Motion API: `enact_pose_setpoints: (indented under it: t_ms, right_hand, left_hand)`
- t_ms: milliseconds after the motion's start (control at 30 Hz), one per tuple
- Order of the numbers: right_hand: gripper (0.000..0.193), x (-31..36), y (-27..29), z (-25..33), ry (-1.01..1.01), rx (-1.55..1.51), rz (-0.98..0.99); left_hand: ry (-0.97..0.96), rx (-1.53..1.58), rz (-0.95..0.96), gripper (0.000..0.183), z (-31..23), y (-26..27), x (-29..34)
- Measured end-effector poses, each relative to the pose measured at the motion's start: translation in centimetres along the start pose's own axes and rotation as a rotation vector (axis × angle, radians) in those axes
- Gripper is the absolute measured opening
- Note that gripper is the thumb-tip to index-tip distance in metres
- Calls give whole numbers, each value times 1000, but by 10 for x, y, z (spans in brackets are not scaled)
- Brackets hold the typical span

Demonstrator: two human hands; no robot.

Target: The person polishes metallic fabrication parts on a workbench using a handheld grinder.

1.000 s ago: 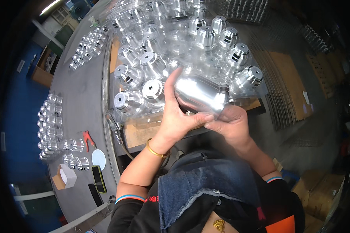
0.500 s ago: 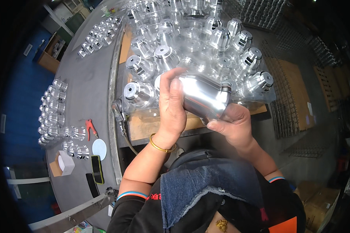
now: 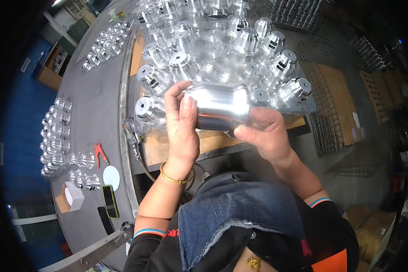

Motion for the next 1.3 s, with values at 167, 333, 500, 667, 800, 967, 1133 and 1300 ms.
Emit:
enact_pose_setpoints:
  t_ms: [167, 333, 500, 667, 800, 967, 1133, 1300]
  right_hand:
    - [18, -1, 9, -1, 17, 46, -18]
    - [16, -4, 8, 5, 31, 15, -77]
    - [16, -8, 14, 5, 53, 51, -111]
    - [16, -11, 17, 1, 22, 75, -92]
    - [23, -22, 3, 3, -107, -116, -199]
    - [34, -29, 4, -9, -220, -300, -319]
    - [35, -26, 0, -1, -262, -219, -303]
    - [39, -30, -10, -4, -287, -227, -274]
  left_hand:
    - [-37, -100, 72, 55, -2, 1, 5]
    - [-137, -119, 105, 59, -1, 3, 5]
    - [13, -118, 86, 70, -20, -17, 19]
    - [-672, -746, 104, 85, -18, -2, 21]
    - [-808, -769, 72, 82, -13, -5, 28]
    - [-461, -645, 24, 81, -7, 8, 29]
    - [-199, -412, 23, 83, -13, 7, 27]
    - [-64, -240, -26, 80, -15, 16, 26]
Point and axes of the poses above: each hand's wrist, its own x-axis away from the middle knuckle, its own y-axis out of the back of the hand, z = x × y, the point moved 2 cm from there along -x, towards the middle knuckle, and after that the axes turned 4 degrees about -z, right-handed, at the moved point
